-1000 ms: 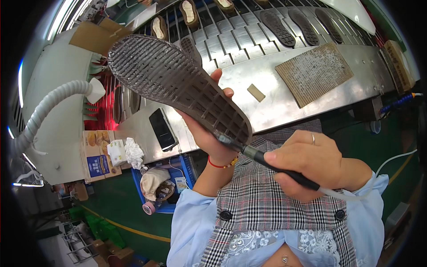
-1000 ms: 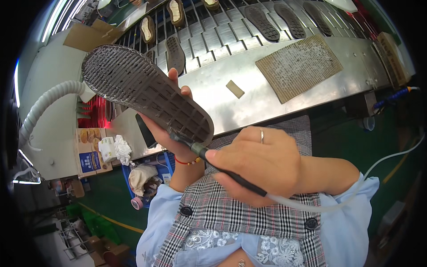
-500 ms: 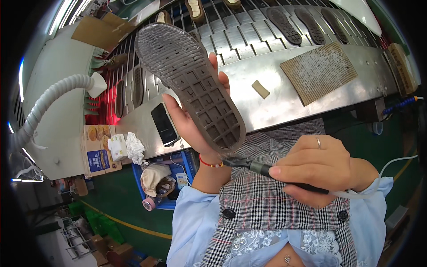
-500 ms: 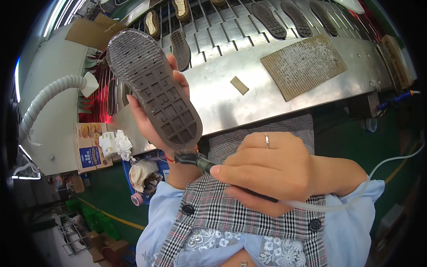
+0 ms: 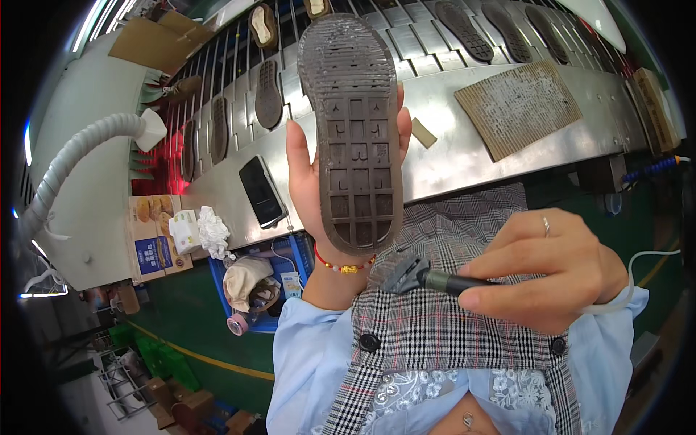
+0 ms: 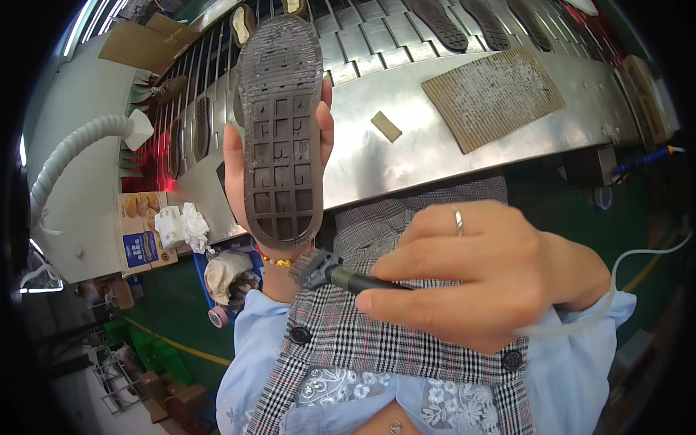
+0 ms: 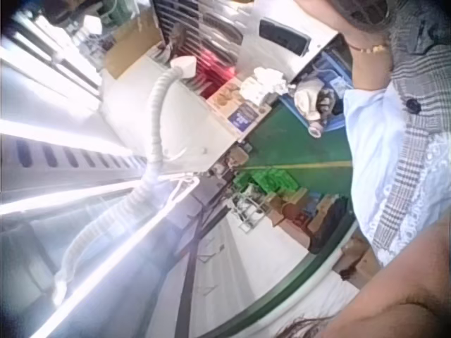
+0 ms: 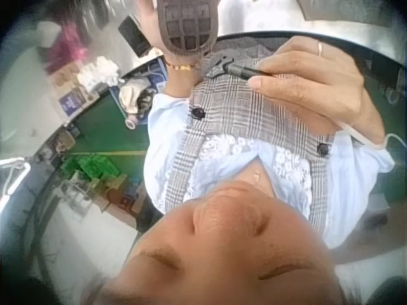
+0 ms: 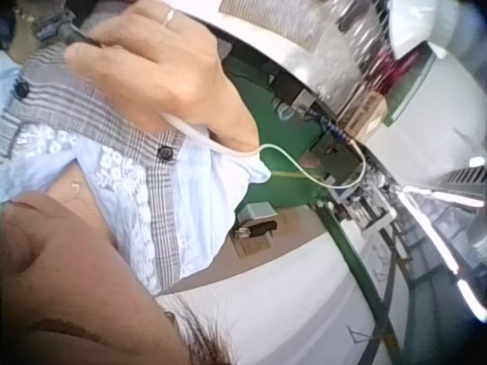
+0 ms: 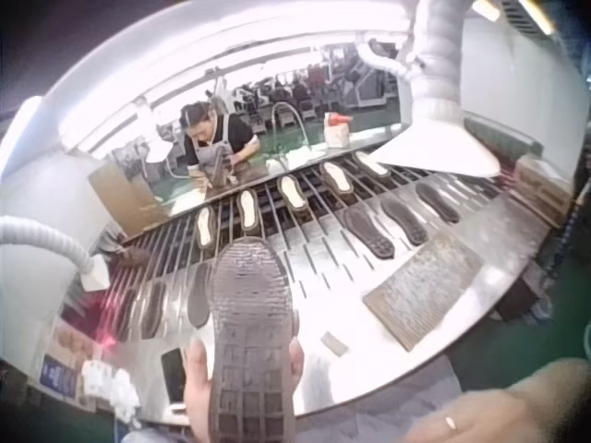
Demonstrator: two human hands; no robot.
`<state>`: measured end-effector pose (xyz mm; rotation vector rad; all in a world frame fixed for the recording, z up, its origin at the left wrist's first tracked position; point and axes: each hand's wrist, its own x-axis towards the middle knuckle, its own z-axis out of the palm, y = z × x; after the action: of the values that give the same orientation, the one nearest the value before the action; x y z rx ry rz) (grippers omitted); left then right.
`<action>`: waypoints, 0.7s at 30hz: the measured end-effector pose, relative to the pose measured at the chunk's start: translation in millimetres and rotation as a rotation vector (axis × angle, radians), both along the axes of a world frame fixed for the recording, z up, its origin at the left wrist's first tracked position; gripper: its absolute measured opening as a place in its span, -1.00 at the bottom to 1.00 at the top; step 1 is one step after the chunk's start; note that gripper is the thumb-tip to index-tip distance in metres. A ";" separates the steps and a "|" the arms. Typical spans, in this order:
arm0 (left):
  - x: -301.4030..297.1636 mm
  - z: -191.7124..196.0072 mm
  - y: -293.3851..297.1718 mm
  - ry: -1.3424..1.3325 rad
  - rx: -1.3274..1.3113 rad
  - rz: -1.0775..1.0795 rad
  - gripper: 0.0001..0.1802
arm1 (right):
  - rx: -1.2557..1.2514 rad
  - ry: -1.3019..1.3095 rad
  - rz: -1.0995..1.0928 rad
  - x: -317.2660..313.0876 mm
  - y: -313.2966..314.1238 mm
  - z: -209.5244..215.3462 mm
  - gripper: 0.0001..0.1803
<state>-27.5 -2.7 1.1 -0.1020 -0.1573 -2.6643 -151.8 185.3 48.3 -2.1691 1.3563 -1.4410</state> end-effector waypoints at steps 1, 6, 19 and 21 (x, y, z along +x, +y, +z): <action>-1.4 -0.1 -0.3 0.005 -0.001 -0.044 -0.12 | 0.014 0.001 -0.010 -3.8 -0.1 3.0 -0.69; -7.0 9.4 8.1 -0.120 0.029 -0.089 -0.10 | 0.083 0.002 0.038 -14.0 6.7 7.4 -0.76; 14.7 -3.0 5.8 -0.164 0.102 -0.347 -0.10 | 0.107 0.046 0.082 -43.2 11.6 25.2 -0.81; 18.4 -4.5 0.9 -0.137 0.115 -0.416 -0.07 | 0.101 0.057 0.062 -47.1 13.8 28.8 -0.81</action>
<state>-9.1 -1.7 -3.5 0.0969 -0.0263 -3.0892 -198.9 199.2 77.1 -2.1825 1.3377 -1.2698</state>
